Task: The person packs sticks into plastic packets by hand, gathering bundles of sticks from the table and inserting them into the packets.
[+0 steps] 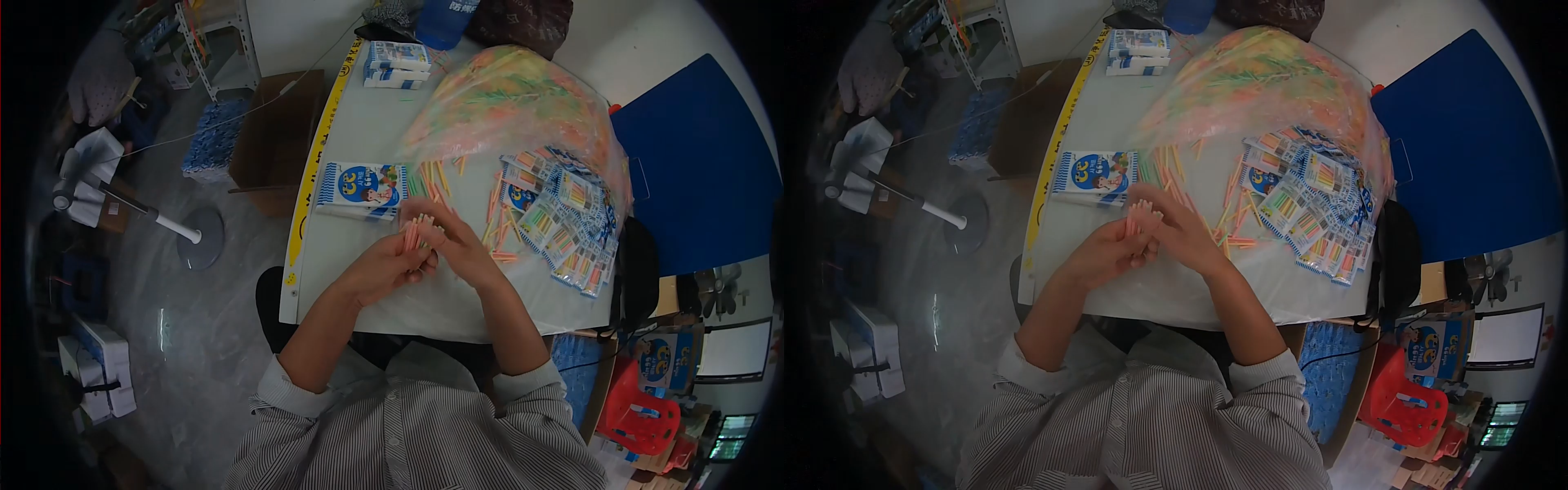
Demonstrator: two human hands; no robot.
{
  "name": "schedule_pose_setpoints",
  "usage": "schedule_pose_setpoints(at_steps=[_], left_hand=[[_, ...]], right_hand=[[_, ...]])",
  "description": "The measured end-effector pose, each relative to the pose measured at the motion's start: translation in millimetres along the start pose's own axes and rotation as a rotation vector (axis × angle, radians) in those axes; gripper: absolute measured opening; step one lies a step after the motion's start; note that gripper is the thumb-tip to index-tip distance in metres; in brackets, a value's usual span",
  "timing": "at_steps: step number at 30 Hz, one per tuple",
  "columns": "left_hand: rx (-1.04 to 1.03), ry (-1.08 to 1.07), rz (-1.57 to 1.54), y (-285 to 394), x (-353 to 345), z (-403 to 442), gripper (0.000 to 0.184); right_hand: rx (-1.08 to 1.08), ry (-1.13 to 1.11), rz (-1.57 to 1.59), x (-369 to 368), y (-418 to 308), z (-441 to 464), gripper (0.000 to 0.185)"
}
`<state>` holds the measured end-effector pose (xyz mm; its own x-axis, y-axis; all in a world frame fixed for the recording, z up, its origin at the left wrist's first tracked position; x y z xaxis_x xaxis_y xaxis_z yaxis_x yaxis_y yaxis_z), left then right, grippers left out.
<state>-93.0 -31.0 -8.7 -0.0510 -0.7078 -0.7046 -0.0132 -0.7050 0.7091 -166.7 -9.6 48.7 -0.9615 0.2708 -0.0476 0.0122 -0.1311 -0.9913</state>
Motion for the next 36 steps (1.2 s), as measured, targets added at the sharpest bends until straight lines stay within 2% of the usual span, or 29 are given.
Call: schedule_pose_setpoints(at_steps=[2,3,6,7,8,9,10,11,12,13,15,16,18,19,21,22,24,25,27,28,30,34,36], left_hand=[[0.021,-0.002,0.024,-3,-1,-1,0.015],[0.040,0.005,0.048,-4,-1,-2,0.016],[0.045,0.034,-0.009,-2,-1,0,0.015],[0.044,0.041,-0.002,1,-5,0,0.015],[0.030,0.146,0.084,6,-5,-1,0.015],[0.017,0.250,0.171,11,-2,-4,0.015],[0.017,0.254,0.179,10,-1,-5,0.015],[-0.040,0.275,0.398,17,3,-7,0.017],[-0.096,0.292,0.616,28,1,-8,0.019],[-0.093,0.293,0.624,32,3,-10,0.019],[-0.309,0.554,1.372,75,-11,-27,0.022],[-0.302,0.551,1.378,81,-10,-25,0.022],[-0.411,0.774,2.116,105,-32,-26,0.021],[-0.405,0.772,2.126,108,-22,-27,0.021],[-0.348,0.562,2.355,98,-7,-19,0.019],[-0.345,0.557,2.365,96,-3,-20,0.019],[-0.356,0.557,2.084,98,6,-24,0.018],[-0.350,0.550,2.088,96,5,-24,0.018],[-0.407,0.684,1.901,103,9,-30,0.013],[-0.406,0.680,1.903,101,8,-29,0.013],[-0.318,0.719,1.677,100,23,-30,0.008],[-0.350,0.693,1.700,104,13,-33,0.006],[-0.289,0.716,1.765,105,9,-33,0.007]], right_hand=[[-0.395,-0.420,0.038,-26,27,-11,0.029],[-0.397,-0.420,0.038,-26,27,-12,0.029],[-0.356,-0.367,0.058,-26,29,-6,0.031],[-0.206,-0.219,0.125,-17,25,1,0.028],[-0.056,-0.068,0.193,-5,20,3,0.027],[-0.051,-0.072,0.199,-3,22,6,0.027],[0.039,0.060,0.109,12,16,7,0.024],[0.131,0.193,0.018,27,8,6,0.022],[0.139,0.191,0.023,31,8,5,0.022],[0.130,0.262,-0.034,40,8,-1,0.018],[0.121,0.342,-0.081,46,8,-10,0.015],[0.106,0.337,-0.139,43,8,-11,0.013],[0.095,0.328,-0.191,39,7,-12,0.011],[0.091,0.309,-0.185,36,8,-11,0.011],[0.096,0.291,-0.168,34,9,-10,0.011],[0.105,0.308,-0.166,36,9,-11,0.011],[0.115,0.332,-0.156,40,8,-13,0.011],[0.108,0.333,-0.133,40,6,-14,0.011],[0.101,0.335,-0.109,42,6,-15,0.011],[0.128,0.327,-0.138,41,4,-15,0.011],[0.157,0.319,-0.167,41,2,-15,0.010],[0.170,0.300,-0.185,39,-1,-16,0.009],[0.166,0.297,-0.189,38,-2,-16,0.009]])
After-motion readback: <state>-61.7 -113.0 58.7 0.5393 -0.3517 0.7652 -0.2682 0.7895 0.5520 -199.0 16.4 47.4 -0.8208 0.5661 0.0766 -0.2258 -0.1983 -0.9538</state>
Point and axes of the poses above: each hand's wrist, its own z-axis towards the middle knuckle, its own x-axis out of the back of the hand, y = z × x, the point moved 8 cm from there along z, towards the middle knuckle, and after that the axes turned 12 degrees about -y, right-handed, at the moved point
